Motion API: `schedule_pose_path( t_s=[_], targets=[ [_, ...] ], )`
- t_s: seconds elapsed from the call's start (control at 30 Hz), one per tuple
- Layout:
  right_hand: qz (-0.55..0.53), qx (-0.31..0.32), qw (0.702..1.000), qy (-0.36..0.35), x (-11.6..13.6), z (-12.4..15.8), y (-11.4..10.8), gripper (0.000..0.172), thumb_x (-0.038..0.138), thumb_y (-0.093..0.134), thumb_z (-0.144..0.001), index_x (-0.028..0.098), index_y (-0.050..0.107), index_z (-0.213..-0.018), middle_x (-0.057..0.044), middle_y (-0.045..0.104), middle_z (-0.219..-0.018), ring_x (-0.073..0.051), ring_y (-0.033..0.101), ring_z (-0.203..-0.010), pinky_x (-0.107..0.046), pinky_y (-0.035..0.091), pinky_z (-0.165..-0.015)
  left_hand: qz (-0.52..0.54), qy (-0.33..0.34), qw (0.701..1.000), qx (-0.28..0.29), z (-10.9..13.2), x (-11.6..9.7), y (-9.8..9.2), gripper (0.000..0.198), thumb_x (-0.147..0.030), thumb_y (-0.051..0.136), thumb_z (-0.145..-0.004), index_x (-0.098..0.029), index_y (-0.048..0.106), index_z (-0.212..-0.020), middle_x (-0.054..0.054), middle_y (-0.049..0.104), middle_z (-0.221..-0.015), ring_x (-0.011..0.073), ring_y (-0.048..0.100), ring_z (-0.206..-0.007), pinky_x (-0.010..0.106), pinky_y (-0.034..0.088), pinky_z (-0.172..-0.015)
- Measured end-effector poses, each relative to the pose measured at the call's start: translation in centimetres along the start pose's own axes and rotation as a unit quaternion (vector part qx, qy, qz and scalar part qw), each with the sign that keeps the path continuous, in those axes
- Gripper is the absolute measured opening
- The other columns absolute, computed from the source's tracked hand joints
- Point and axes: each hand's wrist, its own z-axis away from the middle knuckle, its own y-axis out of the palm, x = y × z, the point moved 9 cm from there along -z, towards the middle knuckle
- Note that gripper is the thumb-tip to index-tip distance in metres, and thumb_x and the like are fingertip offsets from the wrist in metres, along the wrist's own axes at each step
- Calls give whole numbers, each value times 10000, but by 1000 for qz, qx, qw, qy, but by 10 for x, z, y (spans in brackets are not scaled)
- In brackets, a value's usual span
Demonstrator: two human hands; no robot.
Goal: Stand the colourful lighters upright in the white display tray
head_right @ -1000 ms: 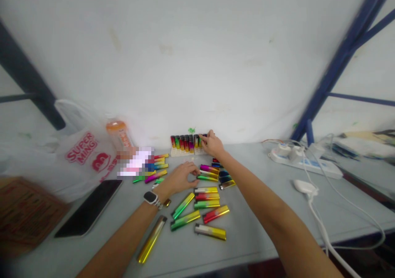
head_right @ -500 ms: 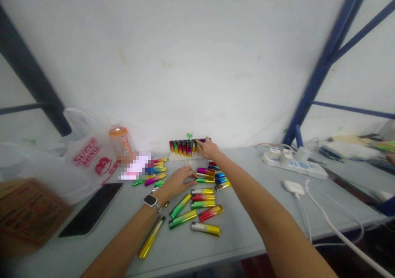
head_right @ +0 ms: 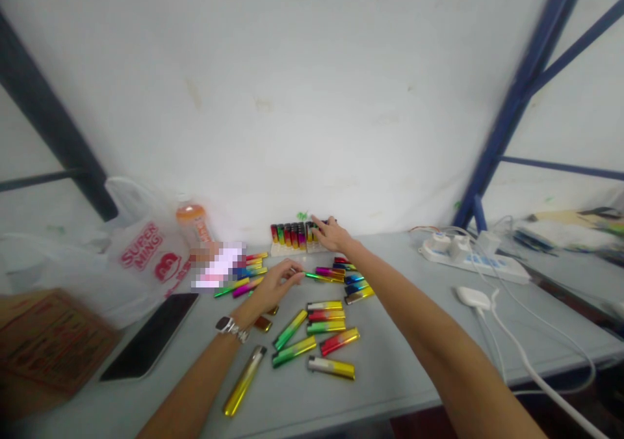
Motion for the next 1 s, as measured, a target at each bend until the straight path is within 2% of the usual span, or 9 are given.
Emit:
schedule_pose_path(
  t_s=[0.1, 0.2, 0.27, 0.37, 0.5, 0.63, 0.73, 0.8, 1.0],
  targets=[
    [-55, -68, 996, 9, 14, 14, -18, 568, 489, 272, -1013, 258, 300, -1530, -103, 496, -1090, -216, 608, -921, -359, 422, -936, 21, -16, 1000, -17, 0, 5, -6, 276, -445, 544, -917, -181, 624, -922, 25, 667, -831, 160, 657, -744, 279, 516, -694],
    [-126, -113, 984, -46, 44, 44, -26, 491, 477, 317, -1008, 214, 525, -1367, -94, 506, -1070, -202, 586, -958, -345, 417, -963, 39, -22, 997, -58, -1, 7, -13, 294, -461, 554, -910, -173, 613, -901, 14, 660, -766, 158, 649, -701, 280, 515, -682],
    [-165, -105, 978, -74, 66, 67, -18, 431, 498, 386, -986, 218, 649, -1181, -81, 534, -1035, -202, 570, -981, -343, 425, -949, 63, -23, 993, -97, -2, 8, -17, 299, -465, 562, -904, -170, 609, -882, 14, 661, -755, 157, 650, -701, 283, 517, -692],
    [-246, -97, 960, -85, 88, 92, -5, 402, 527, 521, -921, 195, 663, -1097, -80, 597, -1034, -215, 568, -996, -353, 437, -922, 125, -26, 978, -166, -2, 9, -23, 306, -473, 600, -871, -168, 596, -846, 18, 662, -754, 159, 658, -723, 284, 529, -702],
    [-403, -62, 911, -56, 98, 102, 13, 398, 545, 476, -935, 194, 656, -988, -39, 656, -893, -176, 593, -815, -299, 470, -756, 211, -52, 951, -218, 1, 12, -24, 333, -490, 655, -812, -165, 580, -806, 0, 634, -681, 138, 621, -638, 270, 531, -633],
    [-455, -87, 886, -18, 91, 107, 17, 387, 565, 481, -921, 200, 608, -901, 7, 593, -747, -138, 515, -654, -246, 407, -589, 218, -40, 948, -230, 3, 2, -27, 365, -518, 596, -856, -155, 615, -818, 11, 644, -709, 128, 607, -660, 253, 516, -645],
    [-437, -124, 891, 14, 76, 112, 18, 413, 566, 491, -909, 194, 538, -736, 31, 496, -622, -129, 454, -599, -245, 357, -562, 197, -30, 953, -229, 6, -4, -30, 430, -545, 467, -928, -155, 632, -850, 13, 635, -707, 122, 587, -633, 249, 496, -630],
    [-434, -141, 889, 36, 64, 113, 21, 443, 564, 486, -900, 199, 475, -649, 41, 438, -560, -123, 413, -558, -252, 326, -545, 171, -24, 959, -224, 8, -6, -31, 448, -551, 450, -935, -156, 635, -832, 18, 640, -716, 122, 579, -630, 248, 485, -624],
    [-430, -200, 877, 75, 42, 112, 19, 361, 437, 445, -890, 206, 432, -613, 42, 415, -551, -125, 396, -555, -258, 295, -545, 50, -23, 985, -165, 8, -6, -20, 434, -519, 439, -949, -165, 650, -811, 19, 657, -724, 136, 586, -643, 256, 463, -634]
  ],
)
